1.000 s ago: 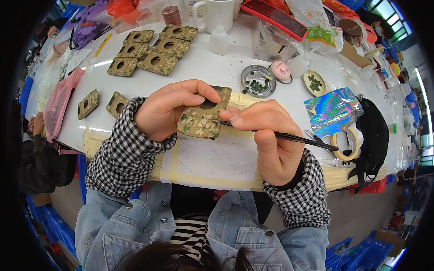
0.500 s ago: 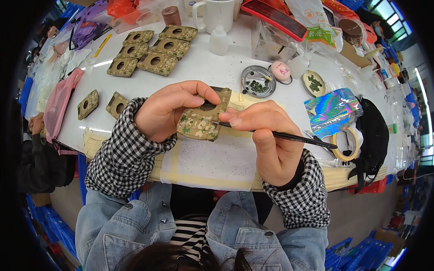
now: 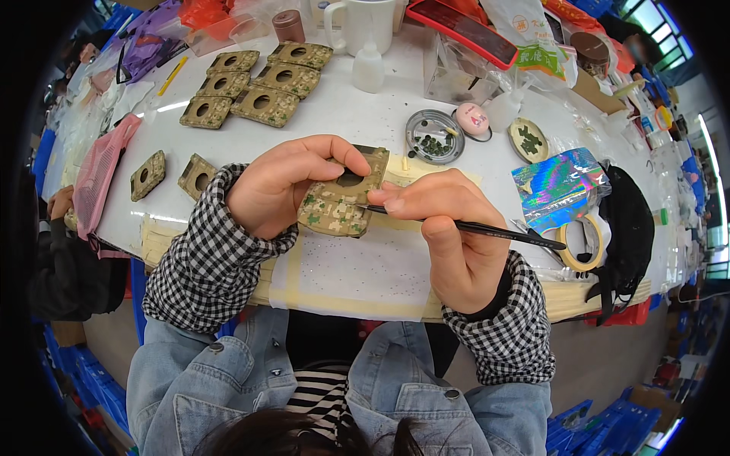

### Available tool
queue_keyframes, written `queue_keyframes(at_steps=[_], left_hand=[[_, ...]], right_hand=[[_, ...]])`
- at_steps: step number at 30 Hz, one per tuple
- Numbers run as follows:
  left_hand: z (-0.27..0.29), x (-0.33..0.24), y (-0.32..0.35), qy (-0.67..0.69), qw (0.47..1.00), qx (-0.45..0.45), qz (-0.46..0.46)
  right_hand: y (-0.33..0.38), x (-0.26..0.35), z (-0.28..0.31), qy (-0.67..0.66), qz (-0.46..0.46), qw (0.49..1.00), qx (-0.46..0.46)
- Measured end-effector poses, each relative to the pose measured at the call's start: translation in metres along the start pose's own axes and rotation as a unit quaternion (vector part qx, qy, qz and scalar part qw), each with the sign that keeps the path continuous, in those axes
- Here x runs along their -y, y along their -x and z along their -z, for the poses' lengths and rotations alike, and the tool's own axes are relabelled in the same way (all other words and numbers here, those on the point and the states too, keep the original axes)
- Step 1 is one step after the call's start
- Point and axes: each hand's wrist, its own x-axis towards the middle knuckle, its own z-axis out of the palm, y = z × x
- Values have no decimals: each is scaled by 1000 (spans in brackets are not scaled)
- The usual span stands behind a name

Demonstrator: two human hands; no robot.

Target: Applying paint and fine details to small plastic toy tanks on a workbench.

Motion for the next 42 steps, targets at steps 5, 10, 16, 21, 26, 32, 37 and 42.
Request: queue_keyframes(at_steps=[5,10,16,21,26,32,37,42], left_hand=[[-1,0,0,2,1000,-3,3],[-1,0,0,0,1000,-1,0],[0,-1,0,7,1000,3,6],[-1,0,0,1,1000,1,1],[-1,0,0,-4,1000,-3,-4],[-3,-2,1,-12,1000,-4,0],[-4,-2,1,-26,1000,-10,0],[0,1,1,-113,991,-34,-67]], right_hand=[[0,0,0,-4,0,1000,1],[0,-1,1,0,0,1000,6],[0,-1,0,-1,3,1000,6],[0,-1,1,2,3,1000,9],[1,-1,1,-2,0,1000,10],[0,0,2,0,-4,1000,11],[2,-1,2,-38,5,999,-12],[1,2,2,-65,5,996,-64]])
